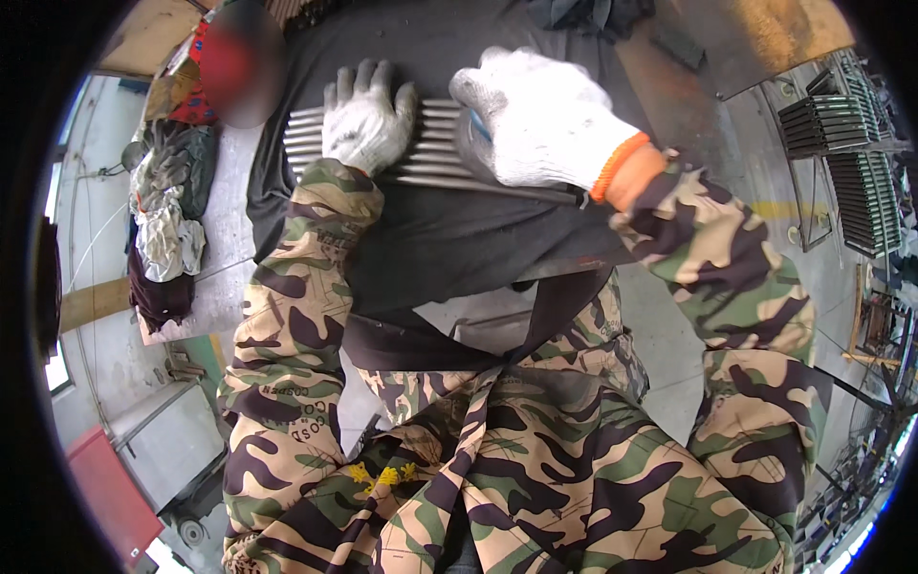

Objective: The person is sanding the ends of a bundle of metal pipes using a handheld power sander at a workbench.

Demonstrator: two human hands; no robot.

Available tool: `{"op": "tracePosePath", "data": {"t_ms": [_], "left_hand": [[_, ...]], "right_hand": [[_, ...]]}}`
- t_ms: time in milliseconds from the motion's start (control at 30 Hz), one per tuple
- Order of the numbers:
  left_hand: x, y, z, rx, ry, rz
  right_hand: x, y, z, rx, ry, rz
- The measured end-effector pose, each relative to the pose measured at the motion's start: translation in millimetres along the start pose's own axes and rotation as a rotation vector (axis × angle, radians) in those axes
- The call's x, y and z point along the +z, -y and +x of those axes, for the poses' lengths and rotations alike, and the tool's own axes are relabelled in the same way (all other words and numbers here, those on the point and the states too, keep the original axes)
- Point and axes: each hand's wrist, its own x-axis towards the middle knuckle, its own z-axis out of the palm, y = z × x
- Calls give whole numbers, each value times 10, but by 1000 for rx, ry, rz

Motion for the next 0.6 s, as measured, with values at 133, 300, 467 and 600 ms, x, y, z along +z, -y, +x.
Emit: {"op": "tracePosePath", "data": {"t_ms": [133,300,467,600], "left_hand": [[145,74,-101,-7,-50,-98],[169,230,-229,44,-117,-314],[-394,56,-518,187,309,-267],[-424,-173,-466,342,342,-210]], "right_hand": [[101,-77,267,105,75,-35],[174,-336,372,165,43,-27],[-331,-416,91,386,68,-55],[-575,-717,-266,423,74,-63]]}}
